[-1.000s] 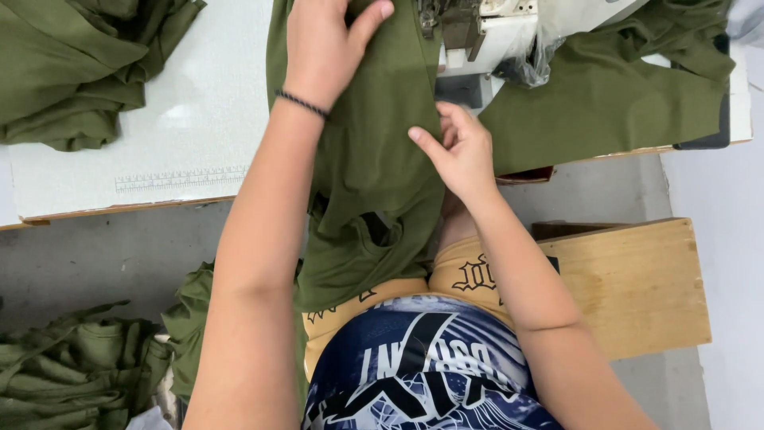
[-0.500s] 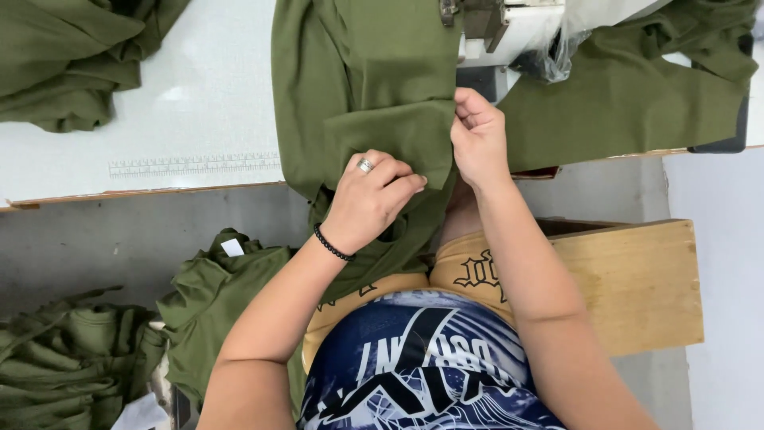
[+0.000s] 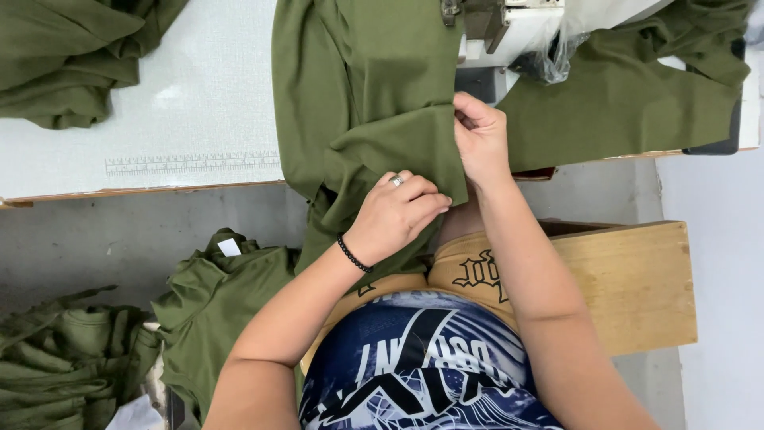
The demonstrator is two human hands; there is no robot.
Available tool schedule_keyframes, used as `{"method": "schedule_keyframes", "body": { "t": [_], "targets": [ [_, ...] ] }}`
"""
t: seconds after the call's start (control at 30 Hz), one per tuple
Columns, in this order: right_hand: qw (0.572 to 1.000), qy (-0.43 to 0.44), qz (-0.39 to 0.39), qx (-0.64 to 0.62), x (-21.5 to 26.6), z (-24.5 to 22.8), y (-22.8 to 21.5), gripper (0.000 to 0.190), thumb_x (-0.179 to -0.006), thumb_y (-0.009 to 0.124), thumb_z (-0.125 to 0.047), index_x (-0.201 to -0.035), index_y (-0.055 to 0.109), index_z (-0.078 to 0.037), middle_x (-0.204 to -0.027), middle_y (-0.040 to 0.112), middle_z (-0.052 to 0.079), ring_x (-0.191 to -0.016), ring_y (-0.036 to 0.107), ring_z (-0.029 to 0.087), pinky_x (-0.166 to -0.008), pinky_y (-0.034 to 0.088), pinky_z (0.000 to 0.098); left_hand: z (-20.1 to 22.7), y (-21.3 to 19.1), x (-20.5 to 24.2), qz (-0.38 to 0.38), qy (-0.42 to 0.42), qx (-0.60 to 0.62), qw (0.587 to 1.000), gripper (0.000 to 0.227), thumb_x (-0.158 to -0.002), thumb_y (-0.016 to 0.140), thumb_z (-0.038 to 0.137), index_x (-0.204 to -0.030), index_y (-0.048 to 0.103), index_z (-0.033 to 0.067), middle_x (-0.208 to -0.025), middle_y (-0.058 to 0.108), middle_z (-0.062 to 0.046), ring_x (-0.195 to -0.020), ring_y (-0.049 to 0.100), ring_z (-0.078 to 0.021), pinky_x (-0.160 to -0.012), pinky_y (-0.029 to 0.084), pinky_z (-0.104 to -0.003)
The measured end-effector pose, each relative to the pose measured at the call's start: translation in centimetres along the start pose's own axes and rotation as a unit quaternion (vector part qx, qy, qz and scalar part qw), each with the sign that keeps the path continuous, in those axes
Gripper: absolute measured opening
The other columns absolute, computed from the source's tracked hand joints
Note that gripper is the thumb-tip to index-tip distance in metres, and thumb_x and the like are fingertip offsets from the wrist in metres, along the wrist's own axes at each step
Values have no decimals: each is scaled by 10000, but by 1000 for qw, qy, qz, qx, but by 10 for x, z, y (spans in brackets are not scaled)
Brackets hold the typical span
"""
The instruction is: Sorting through green fabric garments at a sewing station and recording production data in a notebook.
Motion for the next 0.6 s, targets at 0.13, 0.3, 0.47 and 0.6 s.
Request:
{"method": "schedule_keyframes", "body": {
  "t": [0.13,0.3,0.47,0.6],
  "targets": [
    [1000,5,-6,-7,-1,-2,-1,133,-1003,708,-7,-1127,715,40,-872,712,139,-806,701,173,-705,648,392,-4,5,4,-18,-10,1,1000,164,-1045,613,264,-954,697,157,-889,603,-8,-761,590,-224,-696,481,-355],
    [994,100,-6,-37,26,-20,5,452,-1018,678,-92,-1436,510,-85,-1106,696,38,-1009,663,88,-948,543,224,16,-17,-12,-30,-111,225,968,67,-994,718,168,-1051,744,146,-973,677,-19,-819,644,-227,-760,508,-343],
    [999,38,-32,23,69,-18,-6,641,-974,637,160,-1528,362,-5,-1207,657,196,-1084,624,203,-1002,548,387,3,-79,-33,21,-177,292,940,73,-984,679,74,-1041,723,86,-963,708,-89,-877,696,-289,-816,557,-392],
    [986,-71,-41,142,71,-15,-6,468,-863,779,96,-1275,587,-13,-990,686,124,-885,675,219,-848,561,367,-27,-97,-69,9,-138,121,983,75,-1039,628,12,-1103,662,27,-949,676,-153,-898,699,-375,-819,553,-466]
  ]
}}
Point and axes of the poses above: each hand's wrist, its own x-axis away from the middle knuckle, its own y-axis out of the palm, z = x × y, the point moved 4 cm from there along -x, towards the middle knuckle
